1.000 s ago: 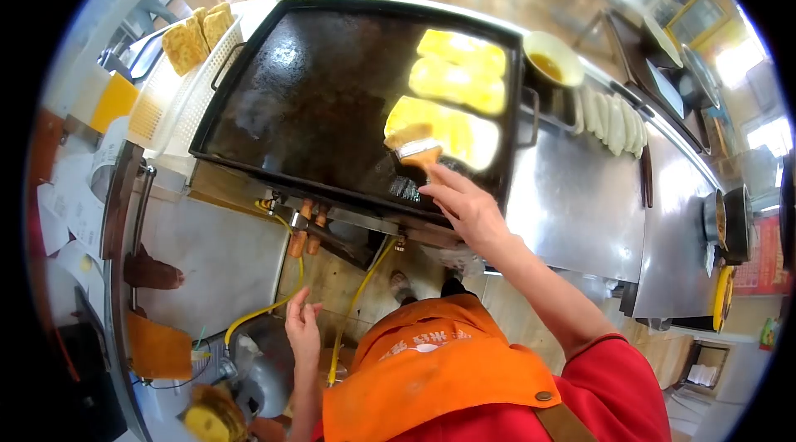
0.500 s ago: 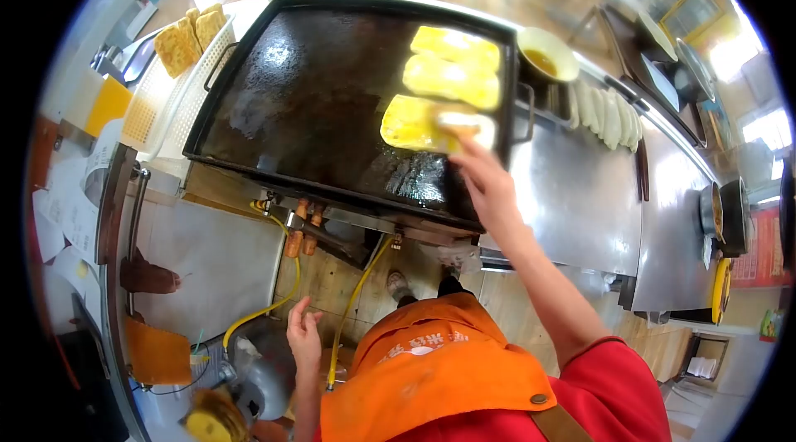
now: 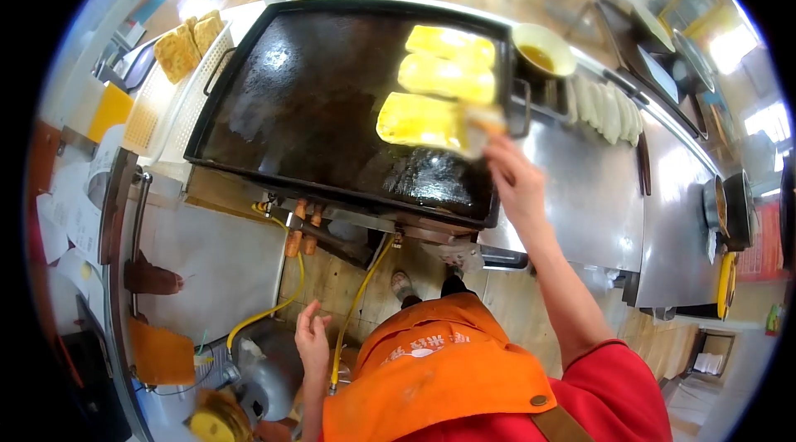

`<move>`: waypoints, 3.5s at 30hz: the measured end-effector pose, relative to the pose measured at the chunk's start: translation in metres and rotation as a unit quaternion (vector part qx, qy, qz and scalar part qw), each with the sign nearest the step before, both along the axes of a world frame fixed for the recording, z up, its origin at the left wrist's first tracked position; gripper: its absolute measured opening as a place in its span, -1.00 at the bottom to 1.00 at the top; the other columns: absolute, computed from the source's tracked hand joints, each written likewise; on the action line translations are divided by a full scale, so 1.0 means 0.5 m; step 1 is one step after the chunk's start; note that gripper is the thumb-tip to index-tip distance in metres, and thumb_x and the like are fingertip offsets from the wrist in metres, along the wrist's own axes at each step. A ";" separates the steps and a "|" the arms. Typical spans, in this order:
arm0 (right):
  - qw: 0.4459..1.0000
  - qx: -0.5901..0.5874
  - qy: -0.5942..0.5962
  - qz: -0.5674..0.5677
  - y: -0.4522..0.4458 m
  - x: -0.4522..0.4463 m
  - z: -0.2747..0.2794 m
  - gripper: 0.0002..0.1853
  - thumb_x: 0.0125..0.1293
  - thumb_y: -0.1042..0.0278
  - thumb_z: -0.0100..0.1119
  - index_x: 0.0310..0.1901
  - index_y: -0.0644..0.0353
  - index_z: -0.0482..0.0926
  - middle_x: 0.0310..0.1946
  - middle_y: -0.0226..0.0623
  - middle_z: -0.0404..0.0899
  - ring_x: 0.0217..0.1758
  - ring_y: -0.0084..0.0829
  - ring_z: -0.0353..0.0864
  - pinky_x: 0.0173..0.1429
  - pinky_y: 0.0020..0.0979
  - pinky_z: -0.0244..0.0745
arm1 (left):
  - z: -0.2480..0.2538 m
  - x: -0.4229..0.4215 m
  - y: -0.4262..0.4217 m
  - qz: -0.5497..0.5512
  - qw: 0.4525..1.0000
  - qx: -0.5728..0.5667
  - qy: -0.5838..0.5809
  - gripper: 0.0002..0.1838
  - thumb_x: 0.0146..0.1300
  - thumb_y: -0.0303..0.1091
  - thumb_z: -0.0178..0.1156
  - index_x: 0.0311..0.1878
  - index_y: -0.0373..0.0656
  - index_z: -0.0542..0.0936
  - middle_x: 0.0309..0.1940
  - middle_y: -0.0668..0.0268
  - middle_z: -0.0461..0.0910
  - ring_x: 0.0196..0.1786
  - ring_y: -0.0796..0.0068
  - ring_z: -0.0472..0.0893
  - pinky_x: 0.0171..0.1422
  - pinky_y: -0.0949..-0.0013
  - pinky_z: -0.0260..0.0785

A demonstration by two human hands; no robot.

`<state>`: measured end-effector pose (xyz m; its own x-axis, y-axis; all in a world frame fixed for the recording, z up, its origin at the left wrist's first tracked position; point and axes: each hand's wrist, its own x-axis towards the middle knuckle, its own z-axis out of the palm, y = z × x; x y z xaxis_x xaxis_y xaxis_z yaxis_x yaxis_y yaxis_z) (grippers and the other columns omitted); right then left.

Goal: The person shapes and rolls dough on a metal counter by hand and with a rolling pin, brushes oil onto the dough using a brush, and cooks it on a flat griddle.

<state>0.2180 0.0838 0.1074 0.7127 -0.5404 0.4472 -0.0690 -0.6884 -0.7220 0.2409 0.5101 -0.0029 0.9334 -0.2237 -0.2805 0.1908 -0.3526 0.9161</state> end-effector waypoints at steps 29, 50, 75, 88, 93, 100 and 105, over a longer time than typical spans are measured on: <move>0.998 0.035 0.047 0.021 0.111 -0.085 0.016 -0.73 0.20 0.71 0.20 -0.08 0.22 0.64 0.14 -0.09 0.56 0.06 -0.19 0.66 0.01 -0.40 0.63 | 0.016 0.003 -0.044 -0.019 0.999 -0.016 0.027 -0.65 0.42 -0.56 -0.09 0.22 -0.33 0.47 0.08 0.18 0.50 -0.08 0.42 0.63 0.08 0.42 0.46; 0.998 0.057 -0.032 0.024 -0.039 -0.034 0.055 -0.74 0.25 0.68 0.18 -0.06 0.18 0.65 0.09 -0.12 0.61 0.11 -0.28 0.64 0.09 -0.42 0.55 | 0.037 0.005 -0.132 -0.005 1.000 -0.007 0.017 -0.63 0.45 -0.46 -0.03 0.28 -0.29 0.43 0.07 0.17 0.56 -0.10 0.41 0.64 0.08 0.38 0.50; 0.978 -0.120 0.163 0.047 -0.427 -0.061 -0.109 -0.45 0.34 0.33 0.21 0.34 0.23 0.37 0.38 -0.09 0.30 0.46 -0.17 0.22 0.50 -0.24 0.05 | 0.300 0.227 -0.393 0.174 0.850 -0.480 0.130 -0.65 0.42 -0.37 0.07 0.22 -0.26 0.44 0.05 0.12 0.59 0.05 0.22 0.63 0.28 0.13 0.47; 0.833 -0.038 -0.064 0.549 0.051 0.059 0.110 -0.27 0.23 -0.24 0.11 0.25 0.20 0.45 0.33 0.09 0.32 0.40 0.12 0.27 0.45 0.03 0.13 | 0.244 0.219 -0.466 0.137 0.774 -0.601 0.143 -0.74 0.40 -0.28 0.11 0.04 -0.21 0.58 -0.13 0.17 0.68 -0.07 0.23 0.68 0.13 0.14 0.55; 0.721 -0.177 -0.151 0.653 0.206 0.073 0.072 -0.26 0.09 -0.23 0.20 0.23 0.09 0.49 0.13 -0.23 0.50 0.21 -0.22 0.47 0.34 -0.08 0.27 | 0.212 0.171 -0.548 0.126 0.802 -0.546 0.208 -0.64 0.38 -0.17 0.15 0.13 -0.14 0.49 -0.13 0.21 0.64 -0.12 0.29 0.66 0.04 0.22 0.56; 0.683 -0.241 -0.181 0.666 0.291 0.136 0.054 -0.44 0.21 -0.25 0.00 -0.07 0.09 0.64 -0.24 -0.34 0.59 -0.17 -0.27 0.56 0.09 -0.16 0.39 | 0.170 0.174 -0.460 0.276 0.783 -0.520 0.202 -0.66 0.39 -0.21 0.11 0.14 -0.14 0.51 -0.09 0.21 0.64 -0.11 0.30 0.66 0.05 0.26 0.55; 0.681 -0.220 -0.175 0.676 0.357 0.197 0.048 -0.61 0.19 0.00 0.05 -0.11 0.06 0.65 -0.32 -0.34 0.56 -0.22 -0.25 0.53 -0.05 -0.17 0.31 | 0.096 0.135 -0.354 0.205 0.742 -0.620 0.152 -0.49 0.42 0.02 0.00 0.23 -0.14 0.49 0.03 0.23 0.61 -0.02 0.36 0.63 0.13 0.33 0.50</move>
